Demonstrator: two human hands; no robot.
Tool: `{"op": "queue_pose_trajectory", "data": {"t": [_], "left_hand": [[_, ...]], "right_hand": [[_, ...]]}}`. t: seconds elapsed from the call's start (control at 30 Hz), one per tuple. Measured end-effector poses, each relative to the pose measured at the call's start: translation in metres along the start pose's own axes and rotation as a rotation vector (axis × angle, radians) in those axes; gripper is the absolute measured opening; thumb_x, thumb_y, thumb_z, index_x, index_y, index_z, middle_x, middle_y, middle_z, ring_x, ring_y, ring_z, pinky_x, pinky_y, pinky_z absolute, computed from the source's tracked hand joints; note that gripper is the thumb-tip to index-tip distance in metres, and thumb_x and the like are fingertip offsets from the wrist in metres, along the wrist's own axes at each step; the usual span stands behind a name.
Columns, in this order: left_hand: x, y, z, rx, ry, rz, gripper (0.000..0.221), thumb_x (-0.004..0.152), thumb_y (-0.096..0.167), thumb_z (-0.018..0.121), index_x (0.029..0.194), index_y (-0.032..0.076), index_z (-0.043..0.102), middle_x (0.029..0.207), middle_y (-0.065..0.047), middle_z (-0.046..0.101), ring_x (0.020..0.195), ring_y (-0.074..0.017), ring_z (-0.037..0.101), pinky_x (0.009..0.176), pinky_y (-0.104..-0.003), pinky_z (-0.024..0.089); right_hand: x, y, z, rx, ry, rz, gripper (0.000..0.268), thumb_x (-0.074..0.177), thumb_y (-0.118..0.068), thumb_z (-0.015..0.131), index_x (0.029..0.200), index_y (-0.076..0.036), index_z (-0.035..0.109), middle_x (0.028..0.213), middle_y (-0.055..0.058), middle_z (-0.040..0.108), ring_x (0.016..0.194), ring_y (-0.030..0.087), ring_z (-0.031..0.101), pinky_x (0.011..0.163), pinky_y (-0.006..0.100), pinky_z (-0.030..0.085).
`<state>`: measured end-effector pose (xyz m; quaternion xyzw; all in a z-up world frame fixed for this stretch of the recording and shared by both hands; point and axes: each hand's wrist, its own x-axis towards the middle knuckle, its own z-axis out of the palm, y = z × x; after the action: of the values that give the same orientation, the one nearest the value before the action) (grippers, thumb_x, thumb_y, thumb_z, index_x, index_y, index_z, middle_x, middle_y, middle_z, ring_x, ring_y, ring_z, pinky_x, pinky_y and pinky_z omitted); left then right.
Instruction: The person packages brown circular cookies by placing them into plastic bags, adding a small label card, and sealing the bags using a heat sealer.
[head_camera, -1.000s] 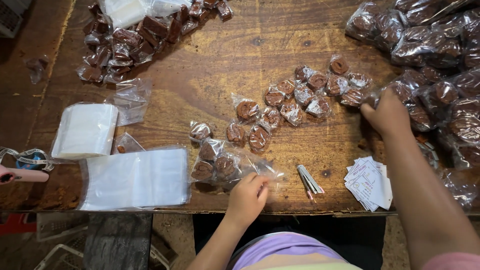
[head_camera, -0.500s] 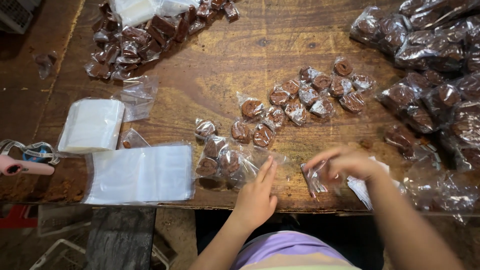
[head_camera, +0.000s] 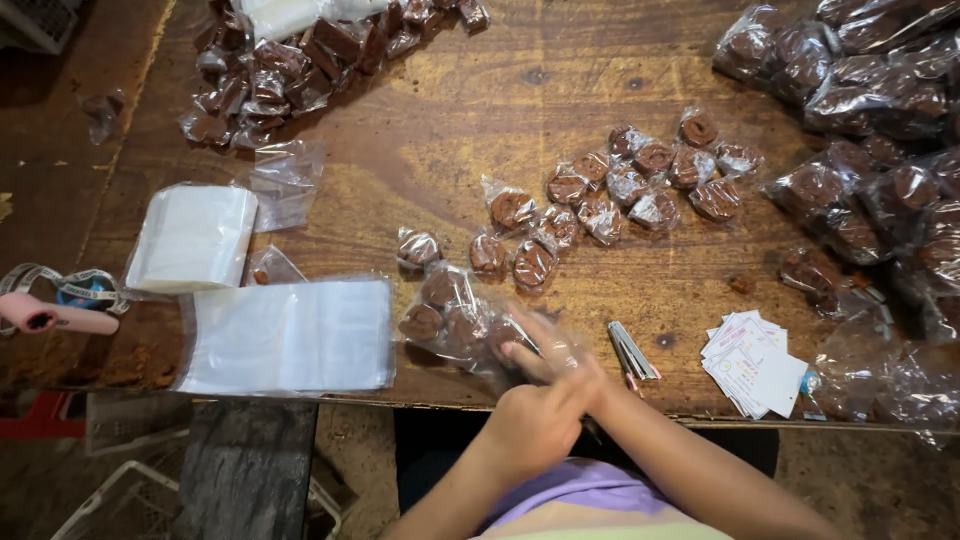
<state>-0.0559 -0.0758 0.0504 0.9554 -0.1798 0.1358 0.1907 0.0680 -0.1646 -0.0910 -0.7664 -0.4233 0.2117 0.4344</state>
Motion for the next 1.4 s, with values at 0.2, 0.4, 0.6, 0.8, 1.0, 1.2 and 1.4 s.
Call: {"op": "queue_pose_trajectory", "data": {"t": [0.2,0.4,0.6,0.8,1.0,1.2,1.4], "left_hand": [[-0.011,-0.102,0.031,0.141,0.452,-0.181,0.031,0.097,0.018,0.049,0.118,0.017,0.071,0.116,-0.004,0.07,0.103,-0.0254,0.068,0.084,-0.039,0.049],[-0.023,-0.123,0.036,0.088,0.103,-0.401,0.065,0.104,0.045,0.046,0.152,0.001,0.043,0.16,-0.022,0.041,0.148,-0.0393,0.036,0.117,-0.058,0.027],[-0.019,-0.116,0.035,0.14,-0.005,-0.487,0.078,0.099,0.054,0.049,0.155,0.001,0.036,0.165,-0.021,0.032,0.153,-0.0372,0.027,0.119,-0.062,0.019],[-0.019,-0.113,0.034,0.122,-0.01,-0.514,0.079,0.1,0.054,0.047,0.158,0.002,0.032,0.167,-0.02,0.027,0.155,-0.0352,0.023,0.12,-0.062,0.012],[-0.018,-0.109,0.033,0.068,-0.038,-0.531,0.078,0.1,0.052,0.046,0.159,0.003,0.029,0.167,-0.021,0.025,0.155,-0.036,0.02,0.119,-0.064,0.01],[-0.019,-0.111,0.037,0.08,-0.049,-0.534,0.078,0.102,0.053,0.044,0.16,0.003,0.027,0.169,-0.02,0.022,0.156,-0.0356,0.017,0.119,-0.064,0.009],[-0.021,-0.112,0.04,0.118,-0.019,-0.511,0.076,0.102,0.053,0.043,0.159,0.004,0.03,0.168,-0.02,0.024,0.156,-0.0343,0.019,0.119,-0.063,0.01]], "right_hand": [[0.009,-0.021,-0.018,-0.077,-0.043,0.208,0.045,0.097,-0.035,0.044,0.139,-0.039,0.057,0.128,-0.004,0.059,0.129,0.024,0.054,0.113,0.044,0.04],[-0.003,-0.054,-0.033,0.024,0.019,0.277,0.027,0.093,-0.048,0.067,0.103,-0.023,0.071,0.114,0.004,0.071,0.112,0.03,0.068,0.102,0.043,0.053],[-0.018,-0.109,-0.066,-0.348,-0.161,0.022,0.039,0.102,-0.04,0.052,0.13,-0.013,0.058,0.105,0.021,0.066,0.102,0.044,0.066,0.091,0.054,0.054],[-0.019,-0.128,-0.142,-0.386,-0.717,0.172,0.042,0.089,-0.016,0.056,0.13,-0.008,0.059,0.104,0.031,0.071,0.101,0.054,0.066,0.087,0.064,0.054],[0.054,-0.112,-0.157,-0.269,-0.093,0.556,0.053,0.099,-0.057,0.049,0.117,-0.014,0.075,0.105,0.017,0.078,0.107,0.036,0.073,0.092,0.05,0.055],[0.086,-0.071,-0.088,-0.595,-0.069,0.538,0.062,0.093,-0.061,0.058,0.118,-0.005,0.062,0.108,0.023,0.073,0.099,0.04,0.073,0.084,0.054,0.056],[0.091,-0.015,-0.079,-0.328,0.065,0.203,0.035,0.089,-0.031,0.072,0.113,-0.014,0.052,0.106,0.013,0.066,0.11,0.038,0.064,0.093,0.053,0.048]]}}
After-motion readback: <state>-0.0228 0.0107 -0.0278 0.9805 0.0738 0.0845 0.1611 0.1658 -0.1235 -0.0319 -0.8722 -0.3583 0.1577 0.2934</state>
